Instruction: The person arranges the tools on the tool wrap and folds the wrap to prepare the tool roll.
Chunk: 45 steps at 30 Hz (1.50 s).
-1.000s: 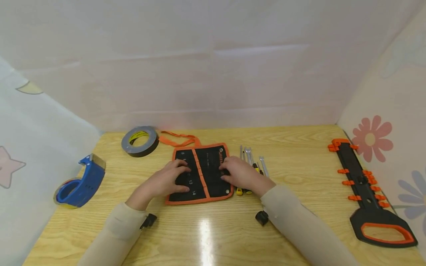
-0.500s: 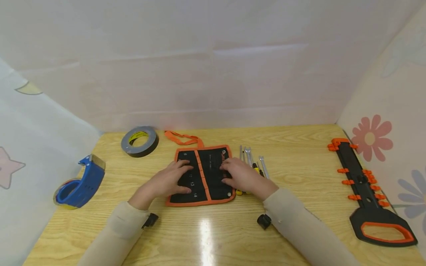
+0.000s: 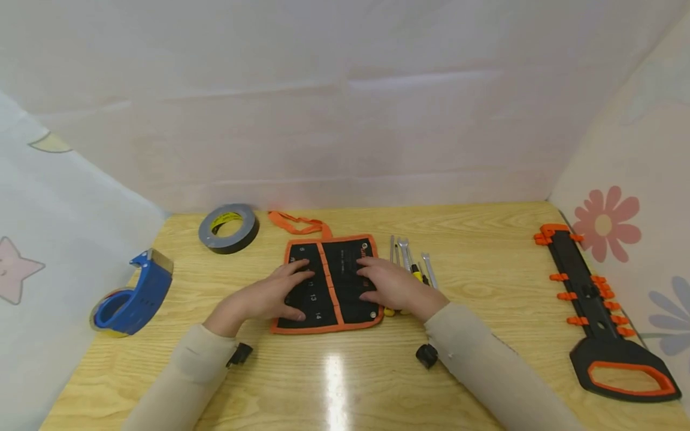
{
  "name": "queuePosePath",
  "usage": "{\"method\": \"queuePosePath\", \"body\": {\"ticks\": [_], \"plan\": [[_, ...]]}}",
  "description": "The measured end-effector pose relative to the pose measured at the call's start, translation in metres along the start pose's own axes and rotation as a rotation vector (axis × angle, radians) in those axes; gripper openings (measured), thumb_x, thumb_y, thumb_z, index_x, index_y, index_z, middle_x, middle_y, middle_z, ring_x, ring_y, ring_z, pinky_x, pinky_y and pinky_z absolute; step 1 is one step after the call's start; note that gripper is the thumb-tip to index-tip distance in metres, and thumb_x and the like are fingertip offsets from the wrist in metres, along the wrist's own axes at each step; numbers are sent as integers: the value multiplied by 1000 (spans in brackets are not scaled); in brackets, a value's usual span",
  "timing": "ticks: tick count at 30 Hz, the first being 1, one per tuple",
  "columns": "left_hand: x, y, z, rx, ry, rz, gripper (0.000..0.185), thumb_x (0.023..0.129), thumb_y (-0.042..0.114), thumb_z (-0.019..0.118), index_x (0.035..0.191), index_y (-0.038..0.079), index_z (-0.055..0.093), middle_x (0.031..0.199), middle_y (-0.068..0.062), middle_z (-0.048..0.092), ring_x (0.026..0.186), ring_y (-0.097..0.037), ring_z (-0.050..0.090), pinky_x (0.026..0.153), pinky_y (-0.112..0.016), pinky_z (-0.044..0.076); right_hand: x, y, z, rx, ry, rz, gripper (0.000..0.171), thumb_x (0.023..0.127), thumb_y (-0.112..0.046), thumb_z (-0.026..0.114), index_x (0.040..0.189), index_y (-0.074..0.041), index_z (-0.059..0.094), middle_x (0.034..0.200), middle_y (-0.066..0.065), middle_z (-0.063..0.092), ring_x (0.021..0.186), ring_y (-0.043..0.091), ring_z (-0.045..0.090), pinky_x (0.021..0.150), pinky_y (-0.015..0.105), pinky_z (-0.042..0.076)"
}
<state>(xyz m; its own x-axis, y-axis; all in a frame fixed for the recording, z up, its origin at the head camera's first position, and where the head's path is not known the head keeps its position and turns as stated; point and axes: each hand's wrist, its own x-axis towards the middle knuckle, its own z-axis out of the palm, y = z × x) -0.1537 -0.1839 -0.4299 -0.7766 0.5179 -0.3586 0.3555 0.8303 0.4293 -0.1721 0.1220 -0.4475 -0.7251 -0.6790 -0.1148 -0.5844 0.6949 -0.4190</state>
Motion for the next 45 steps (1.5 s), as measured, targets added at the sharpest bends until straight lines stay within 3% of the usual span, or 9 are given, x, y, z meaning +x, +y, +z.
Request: {"method": "queuePosePath", "body": {"ticks": [7,13,20,26,30,33,35,37,45], "plan": [[2,-4,1,-15,-17,-10,95,92,32,89,168,6,38,182,-16,13,168,-44,15,129,-63,32,-5,5,-5,48,2,15,53,103,-27,76,147,1,64,167,20,48,150,43,51,118,57,49],[1,-4,1,-16,-16,-8,95,92,32,88,168,6,37,182,-16,13,168,-43,14,129,-62,32,-16,8,-12,76,93,44,48,105,-26,74,145,-1,66,156,18,60,143,42,58,117,61,48],[1,-5,0,-21,-19,-8,96,93,32,88,169,6,36,182,-15,12,168,-43,13,129,-63,32,-35,13,-13,43,289,73,32,102,-20,77,127,0,75,121,14,75,112,34,70,97,55,58],[1,-5,1,-17,-22,-4,96,93,33,88,169,6,35,183,-15,12,168,-44,13,129,-63,32,-47,9,-12,60,325,174,23,100,-22,79,110,-1,79,97,4,69,89,20,58,83,44,51],[1,-5,1,-20,-22,-5,96,93,32,88,169,5,35,182,-16,12,168,-44,13,129,-64,32,-50,9,-6,67,344,214,25,99,-27,82,102,-3,79,86,2,63,79,15,50,111,59,50],[1,-5,1,-24,-23,-8,96,93,32,88,169,5,36,182,-16,12,168,-44,13,129,-63,32,-51,10,-1,62,358,228,28,97,-30,83,99,-3,78,82,2,59,75,14,46,111,61,49],[1,-6,1,-25,-24,-7,96,93,32,88,169,5,36,182,-16,12,168,-44,13,129,-63,32,-51,10,2,50,356,241,31,96,-33,84,98,-4,77,82,2,59,75,14,46,96,52,54],[1,-6,0,-26,-27,-6,96,93,32,88,169,5,36,182,-16,12,168,-44,13,129,-63,31,-51,9,4,34,354,244,34,94,-36,85,96,-3,77,83,2,60,74,14,47,80,43,49],[3,-5,-1,-8,-35,-12,96,93,33,88,169,6,35,183,-15,11,168,-43,13,129,-62,32,-47,8,10,-23,382,220,38,87,-39,92,90,-4,78,86,3,66,74,14,51,73,37,49]]}}
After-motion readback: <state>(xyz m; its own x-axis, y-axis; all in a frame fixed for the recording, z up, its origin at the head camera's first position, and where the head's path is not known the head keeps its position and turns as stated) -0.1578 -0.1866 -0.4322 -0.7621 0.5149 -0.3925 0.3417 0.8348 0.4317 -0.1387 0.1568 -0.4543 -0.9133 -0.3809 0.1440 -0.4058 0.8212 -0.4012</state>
